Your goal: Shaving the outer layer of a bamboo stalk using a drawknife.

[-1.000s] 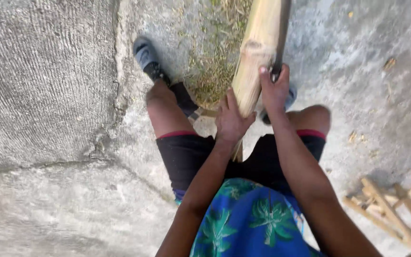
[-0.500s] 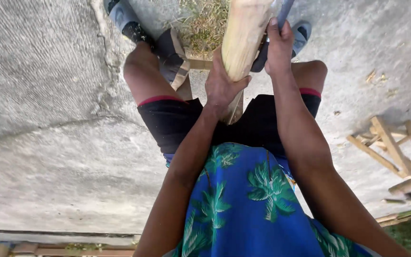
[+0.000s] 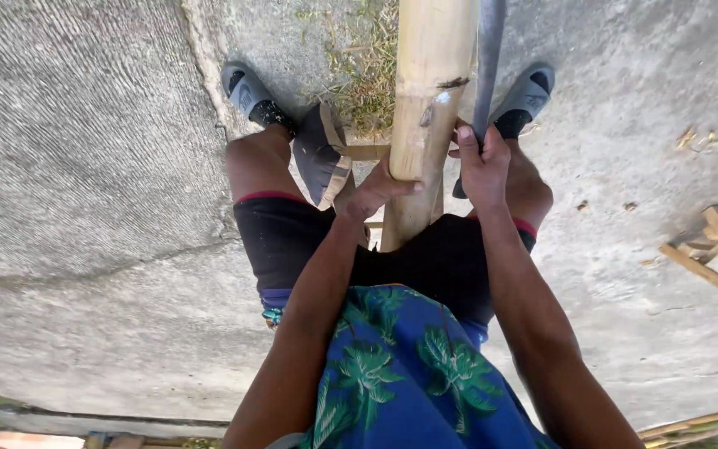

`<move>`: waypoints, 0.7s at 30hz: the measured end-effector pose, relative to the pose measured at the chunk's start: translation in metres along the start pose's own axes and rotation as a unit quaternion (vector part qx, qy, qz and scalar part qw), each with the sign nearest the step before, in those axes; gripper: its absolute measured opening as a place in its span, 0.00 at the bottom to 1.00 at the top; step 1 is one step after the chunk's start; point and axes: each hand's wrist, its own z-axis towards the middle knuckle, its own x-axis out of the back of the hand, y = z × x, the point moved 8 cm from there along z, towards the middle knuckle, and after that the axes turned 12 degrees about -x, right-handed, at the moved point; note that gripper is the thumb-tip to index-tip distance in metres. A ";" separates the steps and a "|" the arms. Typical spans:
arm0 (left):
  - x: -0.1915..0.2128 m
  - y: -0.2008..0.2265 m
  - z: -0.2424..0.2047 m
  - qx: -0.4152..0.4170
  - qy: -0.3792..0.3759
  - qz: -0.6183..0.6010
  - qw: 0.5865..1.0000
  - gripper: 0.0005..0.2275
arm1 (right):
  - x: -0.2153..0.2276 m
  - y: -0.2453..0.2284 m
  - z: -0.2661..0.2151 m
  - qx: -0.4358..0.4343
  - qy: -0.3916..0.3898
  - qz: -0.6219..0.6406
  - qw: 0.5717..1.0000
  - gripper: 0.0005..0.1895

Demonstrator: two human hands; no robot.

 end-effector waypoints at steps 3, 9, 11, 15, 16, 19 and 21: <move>0.006 -0.019 0.002 -0.045 0.120 -0.004 0.992 0.46 | 0.006 0.030 0.011 0.002 0.013 0.046 0.999 0.14; -0.015 0.046 -0.009 -0.132 0.255 0.261 0.922 0.43 | -0.002 0.049 0.019 -0.019 0.065 0.064 0.996 0.12; -0.017 0.060 -0.005 -0.111 0.269 0.260 0.921 0.41 | -0.006 0.037 0.025 -0.003 0.067 0.011 0.998 0.13; -0.012 0.051 -0.005 -0.127 0.276 0.297 0.905 0.41 | -0.005 0.029 0.032 0.062 0.091 -0.073 0.991 0.13; -0.014 0.052 -0.009 -0.115 0.277 0.301 0.905 0.41 | -0.008 0.034 0.023 0.051 0.089 -0.070 0.992 0.13; -0.014 0.054 -0.011 -0.123 0.293 0.288 0.903 0.36 | -0.011 0.031 0.014 0.079 0.107 -0.062 0.989 0.12; -0.009 0.049 -0.003 -0.140 0.295 0.296 0.898 0.37 | -0.011 0.021 0.026 0.115 0.130 -0.068 0.983 0.12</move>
